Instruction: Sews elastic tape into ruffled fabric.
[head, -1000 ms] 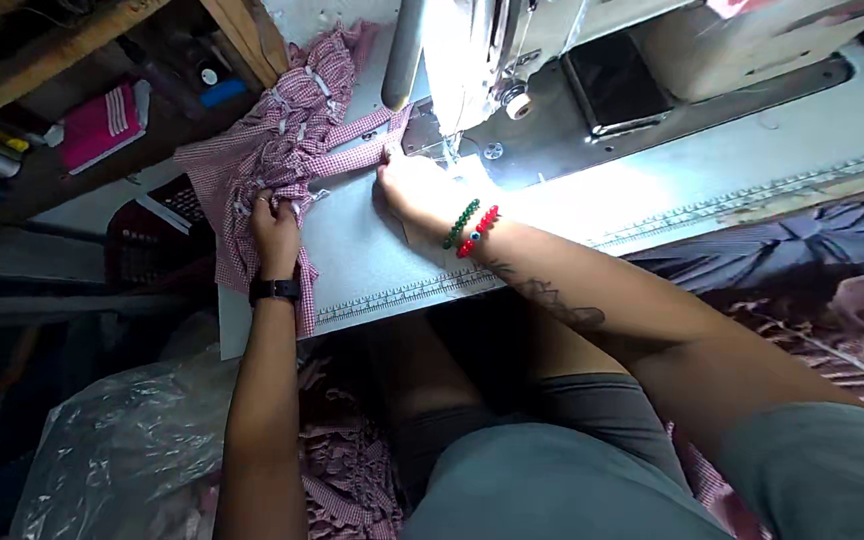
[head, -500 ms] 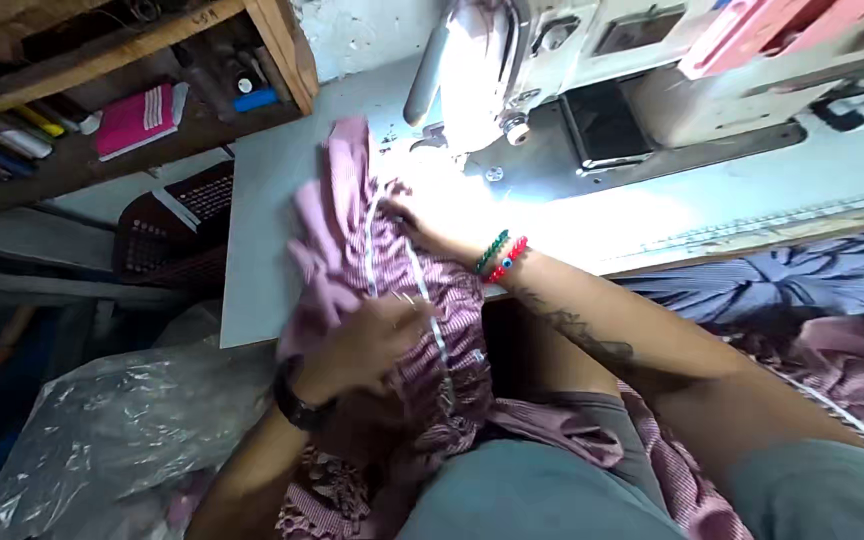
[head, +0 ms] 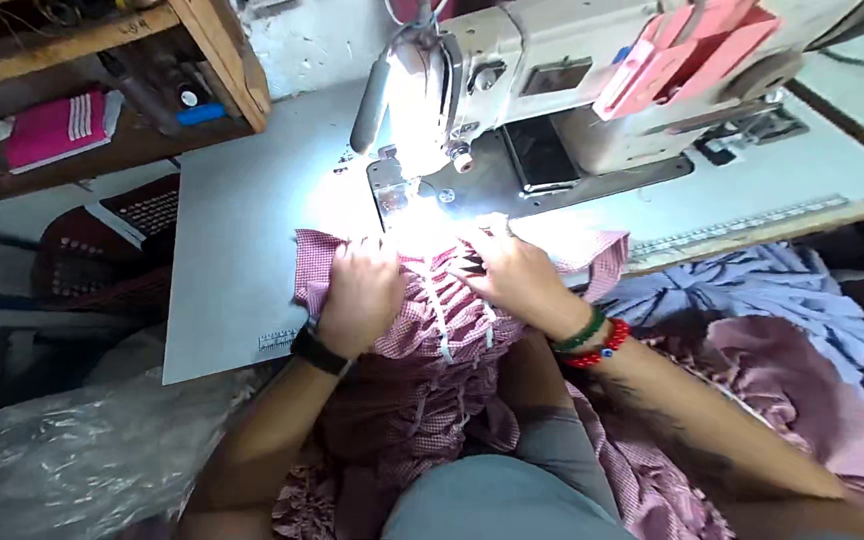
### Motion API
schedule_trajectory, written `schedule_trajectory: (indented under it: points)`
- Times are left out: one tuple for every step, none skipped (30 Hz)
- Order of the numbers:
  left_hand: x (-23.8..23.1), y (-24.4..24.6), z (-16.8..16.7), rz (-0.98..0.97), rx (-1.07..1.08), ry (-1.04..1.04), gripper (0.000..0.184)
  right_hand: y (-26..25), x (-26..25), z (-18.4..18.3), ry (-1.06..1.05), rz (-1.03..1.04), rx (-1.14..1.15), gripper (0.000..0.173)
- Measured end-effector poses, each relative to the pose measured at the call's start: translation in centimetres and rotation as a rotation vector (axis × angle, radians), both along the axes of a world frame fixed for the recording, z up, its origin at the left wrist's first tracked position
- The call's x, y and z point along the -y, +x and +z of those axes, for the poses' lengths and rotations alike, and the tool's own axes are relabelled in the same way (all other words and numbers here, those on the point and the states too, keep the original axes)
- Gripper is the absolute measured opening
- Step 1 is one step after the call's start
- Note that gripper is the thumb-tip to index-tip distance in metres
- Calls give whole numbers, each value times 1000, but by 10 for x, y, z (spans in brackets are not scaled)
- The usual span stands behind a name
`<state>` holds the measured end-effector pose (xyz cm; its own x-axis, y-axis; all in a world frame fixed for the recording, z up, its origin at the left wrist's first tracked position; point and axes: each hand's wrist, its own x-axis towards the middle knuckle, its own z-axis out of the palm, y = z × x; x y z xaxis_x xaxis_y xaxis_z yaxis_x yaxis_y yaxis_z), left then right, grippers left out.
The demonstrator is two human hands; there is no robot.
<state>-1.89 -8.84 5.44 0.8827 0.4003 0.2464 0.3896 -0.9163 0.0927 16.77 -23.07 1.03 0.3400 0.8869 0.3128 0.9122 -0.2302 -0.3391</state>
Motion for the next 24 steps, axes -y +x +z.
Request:
schedule_trajectory:
  points:
    - [-15,9,-7,-59,35,-43,48,-2,-6,-3,27,26,5,50]
    - [-28,17,-15,-146,85,-104,50,-1,-11,-4,45,51,11,49]
    - [-39,23,-23,-239,146,-175,40,0,-14,-3,37,71,11,46]
    - [-48,28,-29,-315,196,-271,24,3,-16,-2,22,91,11,43]
    - [-53,30,-31,-355,228,-379,12,7,-18,-2,12,106,1,40]
    - [-56,29,-30,-370,236,-480,8,11,-20,-3,8,113,-19,36]
    - [-59,28,-25,-360,225,-591,9,16,-21,-4,26,116,-47,28]
    - [-61,27,-21,-337,209,-705,11,20,-22,-3,58,117,-84,23]
    - [-63,27,-18,-320,199,-805,12,24,-23,-2,83,114,-128,21]
    - [-64,30,-16,-293,196,-869,14,27,-25,0,91,109,-166,19]
    - [-65,36,-16,-257,184,-869,16,30,-27,2,78,99,-190,17]
    - [-66,42,-18,-199,158,-794,20,32,-30,2,58,90,-205,15]
    - [-67,49,-22,-140,125,-660,24,35,-33,0,46,82,-205,14]
    - [-68,56,-26,-81,87,-526,27,37,-36,-1,34,66,-196,16]
    - [-68,63,-29,-34,64,-436,29,37,-38,2,6,54,-191,16]
    - [-68,68,-32,-5,59,-396,29,36,-39,9,-31,48,-194,16]
    - [-70,72,-34,13,60,-402,28,37,-40,13,-51,48,-186,14]
    - [-73,75,-35,28,66,-424,26,40,-44,15,-74,46,-171,12]
    - [-75,76,-36,38,79,-439,24,46,-50,15,-114,38,-161,13]
    - [-76,76,-36,43,79,-447,24,52,-60,13,-163,21,-165,16]
    - [-77,77,-34,51,68,-444,24,58,-67,9,-162,25,-160,17]
    - [-76,78,-33,65,49,-429,24,61,-72,7,-150,36,-155,18]
    - [-75,79,-32,84,26,-400,24,64,-73,4,-116,64,-146,18]
    - [-74,81,-32,106,0,-373,24,66,-75,1,-80,103,-146,19]
